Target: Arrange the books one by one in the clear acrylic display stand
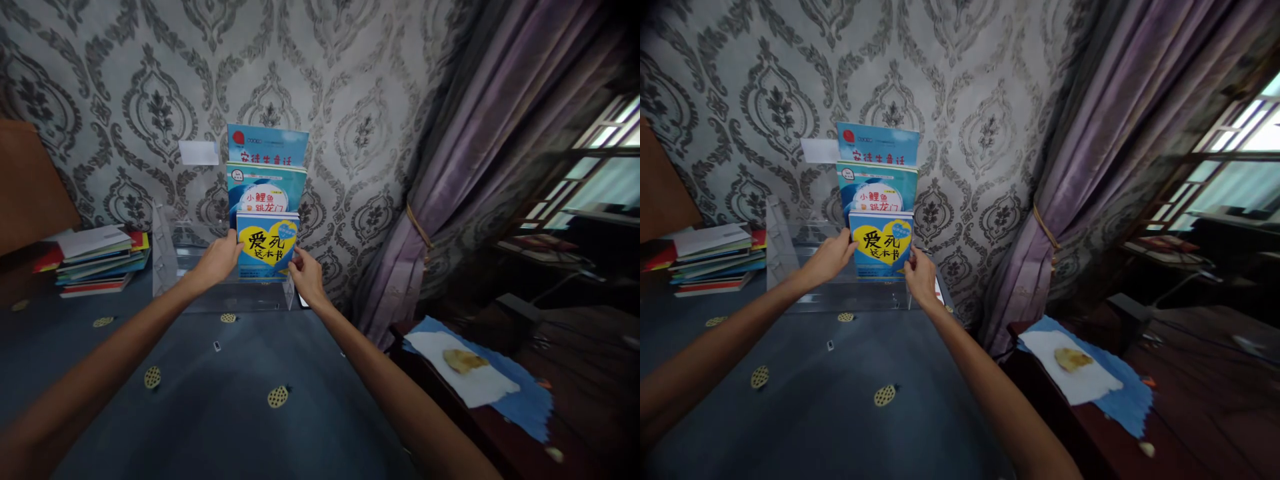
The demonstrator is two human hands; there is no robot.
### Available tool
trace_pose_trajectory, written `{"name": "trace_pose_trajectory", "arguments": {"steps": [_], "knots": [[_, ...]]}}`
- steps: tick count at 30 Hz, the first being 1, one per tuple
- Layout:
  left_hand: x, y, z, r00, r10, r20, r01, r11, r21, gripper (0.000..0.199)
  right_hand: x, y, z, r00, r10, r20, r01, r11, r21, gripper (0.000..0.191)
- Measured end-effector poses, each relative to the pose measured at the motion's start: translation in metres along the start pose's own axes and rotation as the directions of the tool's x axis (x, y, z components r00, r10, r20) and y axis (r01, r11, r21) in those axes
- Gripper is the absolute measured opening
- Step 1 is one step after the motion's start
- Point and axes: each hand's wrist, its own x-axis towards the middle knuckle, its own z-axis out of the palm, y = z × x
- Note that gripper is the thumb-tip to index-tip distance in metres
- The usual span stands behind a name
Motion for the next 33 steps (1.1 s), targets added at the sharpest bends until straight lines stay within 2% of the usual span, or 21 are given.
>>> {"name": "trace_pose_trajectory", "arguments": {"steps": [9, 16, 21, 26, 29, 33], "knots": [[0.003, -0.003, -0.006, 0.999, 0.019, 0.048, -0.019, 1.000, -0.004, 0.021, -0.010, -0.004, 0.001, 0.999, 0.028, -0.026, -0.028, 1.000, 0.010, 0.049], [0.005, -0.007, -0.004, 0.999, 0.029, 0.036, -0.027, 0.998, -0.050, 0.019, -0.014, -0.007, 0.002, 0.999, 0.015, -0.041, -0.014, 1.000, 0.025, 0.045], [-0.001, -0.007, -0.002, 0.999, 0.005, 0.036, -0.005, 1.000, -0.024, 0.021, -0.014, -0.003, -0.001, 0.999, 0.027, -0.023, -0.026, 0.999, 0.041, 0.046], [-0.005, -0.013, 0.004, 1.000, 0.007, 0.002, -0.006, 0.988, -0.157, 0.019, -0.007, -0.001, -0.007, 0.999, 0.006, -0.045, -0.004, 0.999, 0.048, 0.043], [-0.006, -0.016, 0.009, 0.998, 0.034, -0.043, -0.044, 0.967, -0.251, 0.019, 0.004, -0.003, -0.008, 0.997, -0.027, -0.079, 0.034, 0.995, 0.089, 0.049], [-0.007, -0.017, 0.014, 0.994, 0.057, -0.097, -0.085, 0.946, -0.313, 0.021, 0.019, -0.008, -0.001, 0.997, -0.068, -0.040, 0.075, 0.976, 0.203, 0.058]]}}
